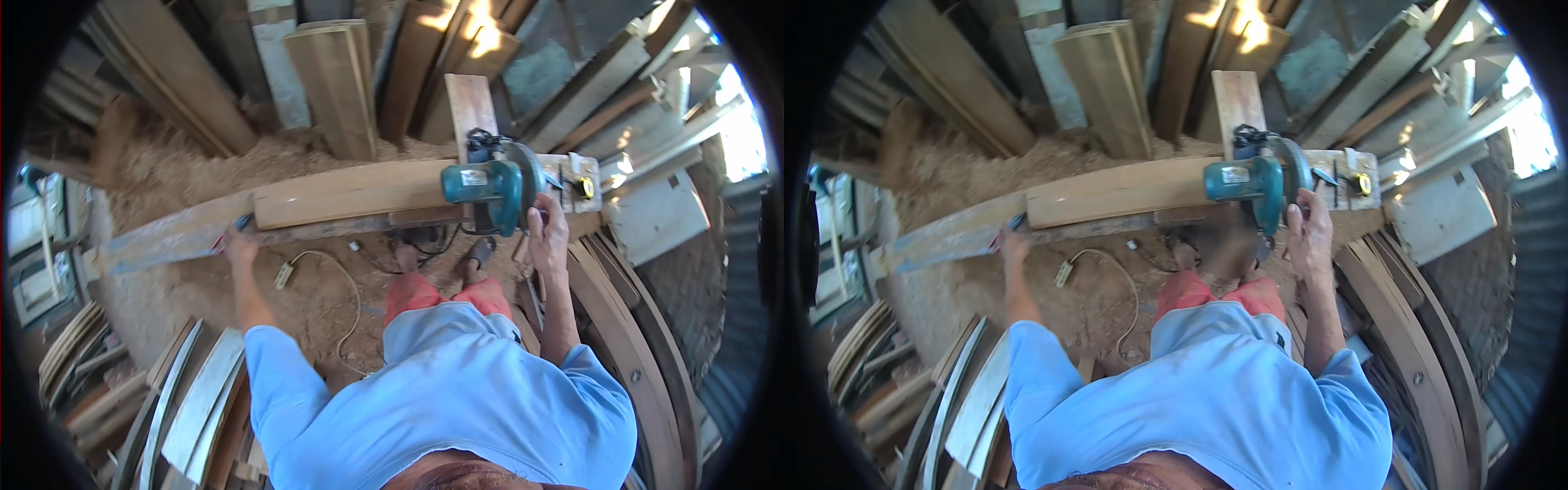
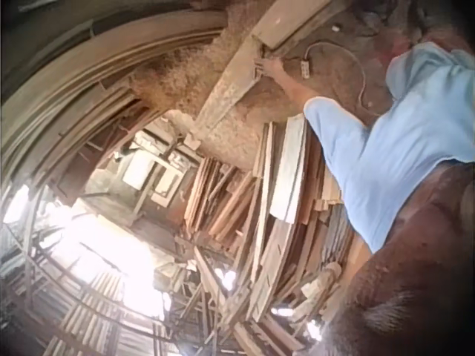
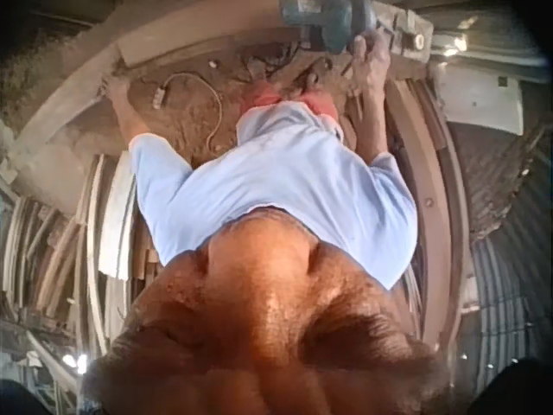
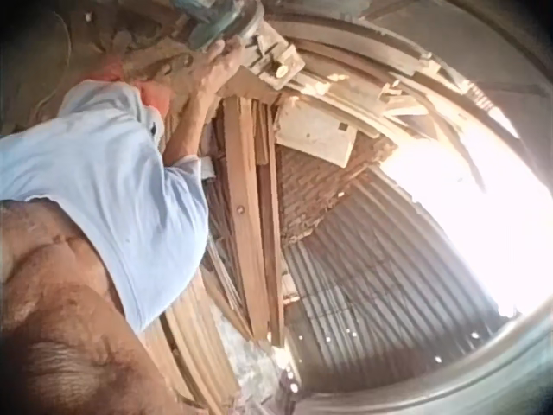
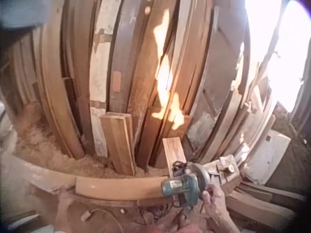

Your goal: The person uses a circular saw to cut a wood plank, then adjusts the power cord by plugging it into a power strip before continuing to saw another section of the wood.

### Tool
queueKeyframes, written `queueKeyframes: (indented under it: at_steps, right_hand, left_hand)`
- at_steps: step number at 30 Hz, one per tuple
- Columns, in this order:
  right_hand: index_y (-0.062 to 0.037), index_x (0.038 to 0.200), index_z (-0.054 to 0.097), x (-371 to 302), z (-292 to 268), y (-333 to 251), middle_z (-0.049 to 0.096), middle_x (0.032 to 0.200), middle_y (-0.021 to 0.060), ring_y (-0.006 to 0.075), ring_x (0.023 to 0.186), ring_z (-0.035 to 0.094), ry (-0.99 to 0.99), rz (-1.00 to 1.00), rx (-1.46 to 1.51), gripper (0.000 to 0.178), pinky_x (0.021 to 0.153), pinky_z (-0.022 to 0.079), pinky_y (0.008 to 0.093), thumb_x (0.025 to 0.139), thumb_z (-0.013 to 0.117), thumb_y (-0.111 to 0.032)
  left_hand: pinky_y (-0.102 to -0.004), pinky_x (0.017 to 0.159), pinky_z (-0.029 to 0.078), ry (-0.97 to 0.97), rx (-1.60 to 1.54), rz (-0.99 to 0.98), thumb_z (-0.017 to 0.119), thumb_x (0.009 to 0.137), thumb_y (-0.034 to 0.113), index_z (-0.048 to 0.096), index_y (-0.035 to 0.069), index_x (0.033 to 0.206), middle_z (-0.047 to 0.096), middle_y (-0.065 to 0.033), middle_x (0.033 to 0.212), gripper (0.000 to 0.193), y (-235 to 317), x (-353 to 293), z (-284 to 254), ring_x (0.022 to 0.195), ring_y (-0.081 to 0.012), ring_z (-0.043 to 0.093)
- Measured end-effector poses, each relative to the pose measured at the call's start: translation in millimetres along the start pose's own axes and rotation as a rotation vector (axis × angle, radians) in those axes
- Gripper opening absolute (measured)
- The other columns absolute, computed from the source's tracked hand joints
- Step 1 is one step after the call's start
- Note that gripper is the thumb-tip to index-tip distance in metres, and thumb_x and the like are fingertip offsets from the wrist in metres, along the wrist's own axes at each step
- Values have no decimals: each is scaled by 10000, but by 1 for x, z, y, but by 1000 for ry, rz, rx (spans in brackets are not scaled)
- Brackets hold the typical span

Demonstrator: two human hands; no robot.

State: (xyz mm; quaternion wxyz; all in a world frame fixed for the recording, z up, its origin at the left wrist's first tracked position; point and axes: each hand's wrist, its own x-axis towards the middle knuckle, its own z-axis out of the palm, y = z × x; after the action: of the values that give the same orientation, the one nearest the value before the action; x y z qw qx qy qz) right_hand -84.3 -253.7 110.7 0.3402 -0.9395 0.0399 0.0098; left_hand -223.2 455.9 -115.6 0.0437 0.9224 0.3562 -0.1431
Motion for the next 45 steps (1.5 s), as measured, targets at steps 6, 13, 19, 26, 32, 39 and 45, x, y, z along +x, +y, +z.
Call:
queueKeyframes:
  at_steps: [6,13,19,26,32,39,45]
  right_hand:
    - [-1,1241,607,-3,-10,-12,662,1050,171,285,912,653,91,-21,-135,296,838,521,394,1006,600,-180]
    - [-4,1217,620,10,7,-28,672,1052,156,284,916,667,78,-76,-103,272,813,530,392,998,622,-164]
    - [-8,1236,618,11,9,-28,666,1035,147,260,885,664,44,-83,-51,280,795,536,379,1002,624,-161]
    - [-5,1221,622,13,-11,-1,661,1033,153,253,885,660,43,-91,46,265,806,534,378,993,623,-138]
    - [-4,1200,626,7,-51,42,661,997,147,249,857,656,34,-91,147,250,801,531,380,986,630,-134]
    - [13,1154,635,-7,-105,98,669,960,173,308,856,668,-107,-106,202,239,783,536,407,946,639,-105]
    - [45,1125,636,-17,-135,126,686,985,224,359,915,692,-180,-124,198,262,834,539,441,929,639,-129]
  left_hand:
    - [-605,1168,254,-125,106,-161,613,980,323,250,257,1605,405,-269,1523,726,56,-4,-20,1434,-471,350]
    - [-580,1029,435,30,121,-155,649,942,291,459,2,1305,570,-273,1327,502,18,-11,7,1265,-446,551]
    - [-528,851,530,45,-89,-211,664,902,277,586,20,1135,686,-235,1060,356,13,-63,13,1029,-418,680]
    - [-468,667,517,-5,-378,-97,612,962,257,651,50,971,700,-148,772,211,97,-218,50,707,-330,694]
    - [-423,683,532,-357,-535,231,599,925,157,689,73,1003,709,-136,810,146,217,-348,51,752,-281,708]
    - [-476,822,526,-314,-477,696,608,831,69,710,44,1036,684,-180,938,230,330,-422,27,943,-375,661]
    - [-474,870,520,-333,-496,808,628,832,70,716,63,1089,669,-179,936,272,390,-440,4,979,-383,643]
